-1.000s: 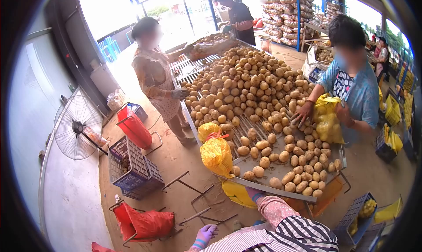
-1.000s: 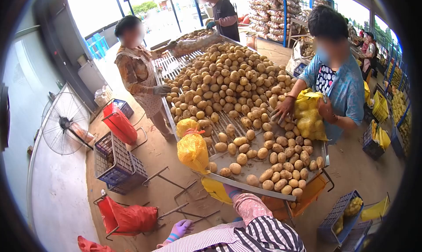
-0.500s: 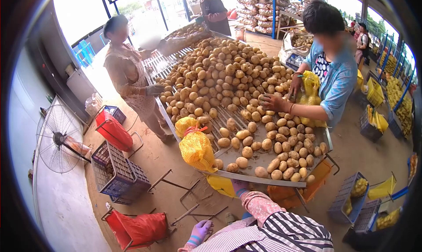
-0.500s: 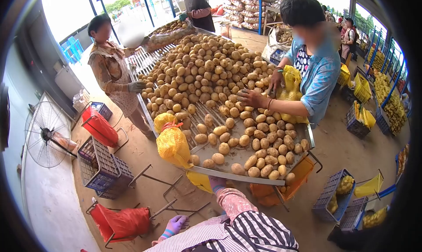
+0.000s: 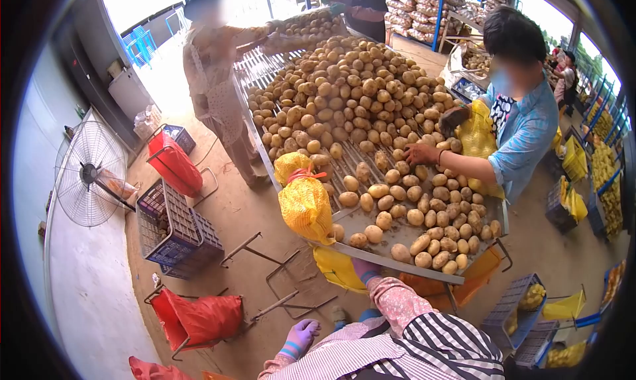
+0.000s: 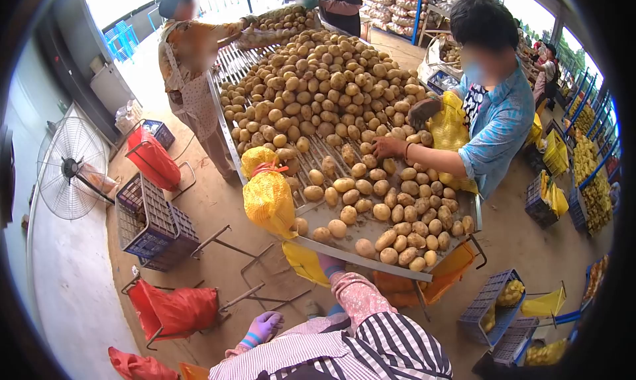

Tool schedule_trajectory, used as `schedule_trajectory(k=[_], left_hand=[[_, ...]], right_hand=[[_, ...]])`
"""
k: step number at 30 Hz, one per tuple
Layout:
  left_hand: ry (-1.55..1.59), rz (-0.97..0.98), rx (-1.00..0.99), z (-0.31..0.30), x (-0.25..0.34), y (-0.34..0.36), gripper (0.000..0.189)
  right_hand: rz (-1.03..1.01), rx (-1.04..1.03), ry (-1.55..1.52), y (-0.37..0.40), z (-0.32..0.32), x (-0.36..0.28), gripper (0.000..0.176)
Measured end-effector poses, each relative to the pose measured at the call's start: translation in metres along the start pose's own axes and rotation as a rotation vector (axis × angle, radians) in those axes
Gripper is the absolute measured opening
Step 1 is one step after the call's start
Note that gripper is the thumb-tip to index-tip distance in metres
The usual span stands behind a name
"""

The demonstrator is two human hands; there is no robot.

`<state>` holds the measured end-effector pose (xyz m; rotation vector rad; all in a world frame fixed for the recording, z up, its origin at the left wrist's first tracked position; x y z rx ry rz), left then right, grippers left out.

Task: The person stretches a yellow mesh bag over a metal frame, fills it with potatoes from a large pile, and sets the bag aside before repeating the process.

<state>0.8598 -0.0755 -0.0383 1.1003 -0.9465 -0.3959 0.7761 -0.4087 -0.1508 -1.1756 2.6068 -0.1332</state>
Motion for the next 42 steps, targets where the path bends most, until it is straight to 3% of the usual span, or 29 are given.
schedule_trajectory(k=[1,2,4,6,9,12,15,17,21,23,26,30,31,33,35,36,40,42], left_hand=[[0.006,0.000,0.006,0.001,0.000,0.002,0.026],[0.055,-0.027,-0.032,0.001,-0.001,0.000,0.025],[0.014,-0.012,0.016,0.008,0.009,0.010,0.025],[-0.054,0.040,0.042,0.007,0.003,0.004,0.029],[-0.045,0.013,0.038,0.006,-0.006,-0.007,0.031],[-0.165,0.056,0.015,0.015,-0.002,-0.012,0.032],[-0.074,0.013,-0.021,0.023,0.003,-0.018,0.032],[-0.088,0.035,-0.037,0.029,0.010,-0.025,0.033],[-0.071,0.051,-0.078,0.038,0.028,-0.044,0.032],[-0.052,0.029,-0.076,0.044,0.036,-0.061,0.029],[-0.046,0.013,-0.133,0.058,0.048,-0.097,0.032],[-0.508,0.382,0.270,0.089,0.100,-0.110,0.046],[-0.503,0.369,0.258,0.099,0.103,-0.125,0.046],[-0.528,0.507,0.431,0.112,0.111,-0.149,0.046],[-0.512,0.386,0.401,0.113,0.120,-0.167,0.044],[-0.500,0.278,0.381,0.111,0.119,-0.177,0.042],[-0.259,0.393,0.280,0.099,0.098,-0.216,0.029],[-0.131,0.336,0.230,0.089,0.103,-0.203,0.026]], right_hand=[[0.113,0.032,-0.042,0.001,0.003,0.003,0.035],[0.095,-0.076,-0.154,0.000,-0.018,-0.003,0.036],[0.117,0.034,-0.084,0.004,-0.002,0.000,0.039],[0.168,-0.078,-0.119,0.001,-0.005,0.001,0.037],[0.070,0.013,-0.106,-0.003,-0.009,0.002,0.032],[0.039,-0.055,-0.027,-0.005,-0.025,-0.005,0.034],[0.117,-0.153,-0.210,-0.004,-0.034,-0.007,0.037],[-0.062,-0.053,-0.199,-0.002,-0.038,-0.014,0.028],[-0.238,-0.200,-0.236,0.008,-0.054,-0.027,0.019],[-0.403,0.077,-0.190,0.022,-0.068,-0.034,0.015],[-0.263,0.096,-0.243,0.031,-0.059,-0.022,0.015],[-0.113,0.047,-0.395,0.015,-0.069,-0.038,0.012],[-0.047,0.037,-0.462,0.013,-0.068,-0.039,0.013],[0.030,0.009,-0.521,0.017,-0.058,-0.039,0.015],[0.327,-0.017,-0.762,0.027,-0.037,-0.030,0.014],[0.146,0.042,-0.652,0.026,-0.042,-0.030,0.017],[0.149,0.140,-0.811,0.042,-0.065,-0.027,0.019],[0.233,0.226,-0.933,0.057,-0.078,-0.022,0.021]])
Point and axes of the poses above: each hand's wrist, its own y-axis away from the middle knuckle, its own z-axis out of the palm, x = y × z, the point moved 4 cm from there along -y, towards the middle knuckle, and after that the axes turned 15 degrees about -z, right-handed, at the moved point
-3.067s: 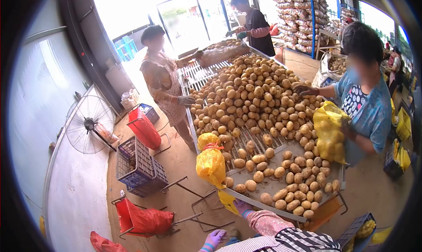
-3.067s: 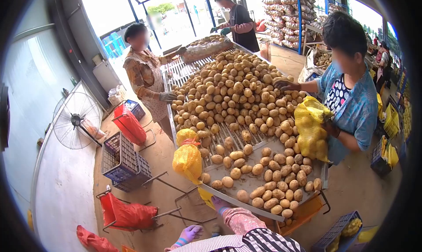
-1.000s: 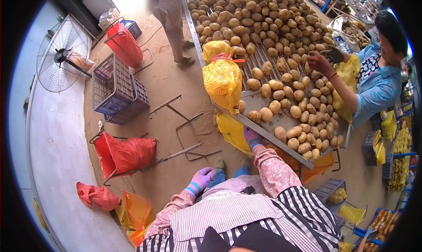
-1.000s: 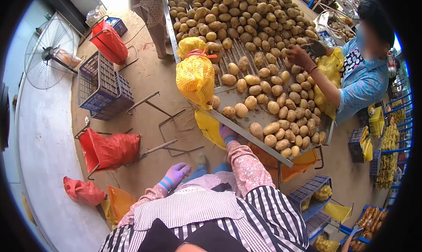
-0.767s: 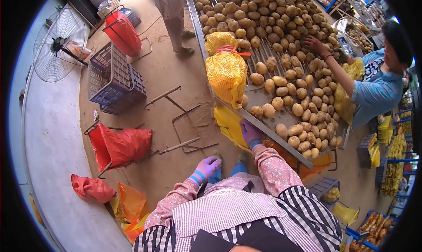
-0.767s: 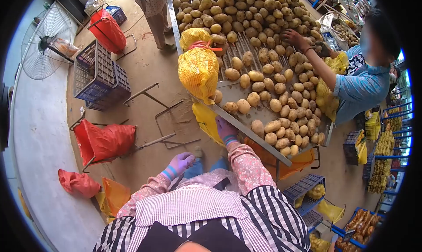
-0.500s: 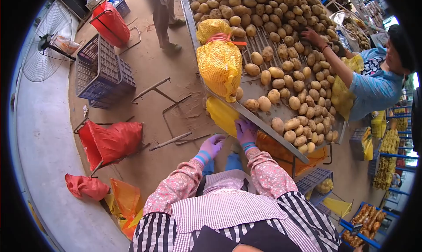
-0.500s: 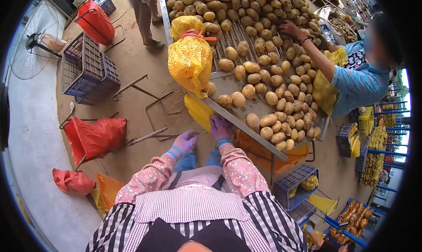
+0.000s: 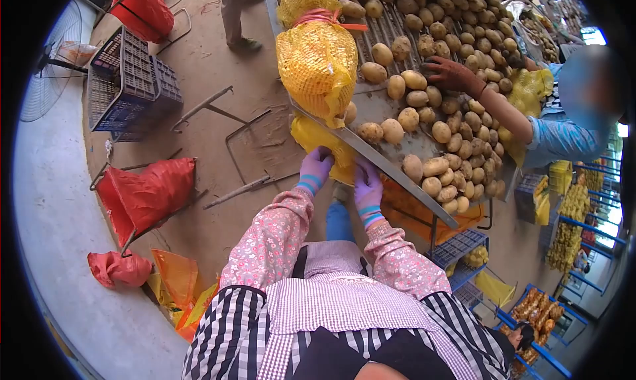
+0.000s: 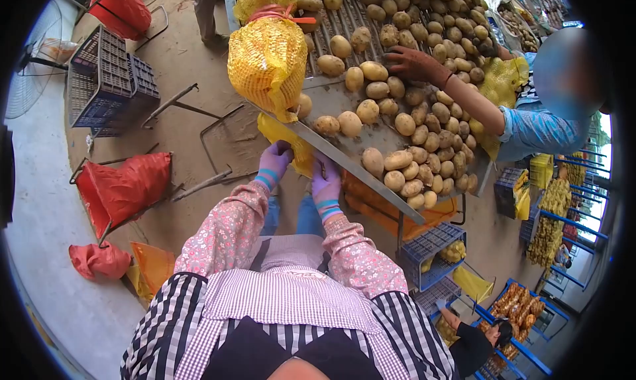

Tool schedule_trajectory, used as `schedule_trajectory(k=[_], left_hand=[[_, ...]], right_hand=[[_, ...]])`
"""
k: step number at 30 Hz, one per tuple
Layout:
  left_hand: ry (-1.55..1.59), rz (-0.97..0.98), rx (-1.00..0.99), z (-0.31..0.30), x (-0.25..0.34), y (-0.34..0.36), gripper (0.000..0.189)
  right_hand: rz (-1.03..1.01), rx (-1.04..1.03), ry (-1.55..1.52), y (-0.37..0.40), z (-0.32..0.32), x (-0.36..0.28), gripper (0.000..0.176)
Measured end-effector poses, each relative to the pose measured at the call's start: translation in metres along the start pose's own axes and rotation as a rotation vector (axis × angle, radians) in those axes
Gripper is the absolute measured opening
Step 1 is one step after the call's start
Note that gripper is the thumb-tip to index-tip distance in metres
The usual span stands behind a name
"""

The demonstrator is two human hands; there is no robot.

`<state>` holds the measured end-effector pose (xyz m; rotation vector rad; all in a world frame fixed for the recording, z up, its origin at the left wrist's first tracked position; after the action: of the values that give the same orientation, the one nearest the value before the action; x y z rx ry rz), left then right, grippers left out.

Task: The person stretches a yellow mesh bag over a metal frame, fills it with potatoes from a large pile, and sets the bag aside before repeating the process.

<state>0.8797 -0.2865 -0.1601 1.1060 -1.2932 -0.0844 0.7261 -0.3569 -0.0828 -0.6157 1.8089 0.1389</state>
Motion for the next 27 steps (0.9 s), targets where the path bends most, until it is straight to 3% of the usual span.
schedule_trajectory(k=[4,7,10,13,15,16,18,21,25,27], left_hand=[[0.156,-0.095,-0.035,-0.016,0.008,0.008,0.019],[0.184,-0.074,-0.040,-0.010,0.006,0.006,0.017],[0.227,-0.103,-0.045,-0.011,0.014,0.009,0.016],[0.190,-0.042,-0.007,-0.017,0.020,0.011,0.015],[0.206,-0.035,-0.017,-0.019,0.018,0.003,0.016],[0.218,-0.029,-0.028,-0.020,0.017,-0.002,0.017],[0.194,-0.009,0.058,-0.031,0.022,-0.013,0.018],[0.262,-0.006,0.144,-0.046,0.031,-0.035,0.020],[0.287,-0.036,0.085,-0.050,0.044,-0.033,0.022],[0.280,-0.043,0.064,-0.044,0.042,-0.033,0.023]], right_hand=[[0.160,0.103,-0.106,0.025,-0.010,0.023,0.021],[0.054,-0.067,0.097,0.017,0.003,0.023,0.022],[0.127,-0.029,0.073,-0.005,0.018,0.008,0.020],[0.287,-0.117,0.112,-0.012,0.022,0.017,0.021],[0.383,-0.282,0.269,-0.006,0.021,0.032,0.024],[0.381,-0.288,0.270,-0.003,0.019,0.042,0.024],[0.233,-0.105,0.383,0.009,0.003,0.075,0.026],[0.342,-0.142,0.388,0.016,-0.009,0.078,0.030],[0.317,0.013,0.194,0.029,-0.007,0.019,0.027],[0.123,-0.031,0.491,0.022,-0.004,-0.041,0.028]])
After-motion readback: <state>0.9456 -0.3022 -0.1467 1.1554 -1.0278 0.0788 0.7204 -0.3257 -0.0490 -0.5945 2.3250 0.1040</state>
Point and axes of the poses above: each hand's wrist, its own y-axis away from the middle knuckle, its own z-axis out of the palm, x = y × z, the point moved 4 cm from there along -y, towards the middle knuckle, and after that the axes turned 15 degrees about -z, right-handed, at the moved point
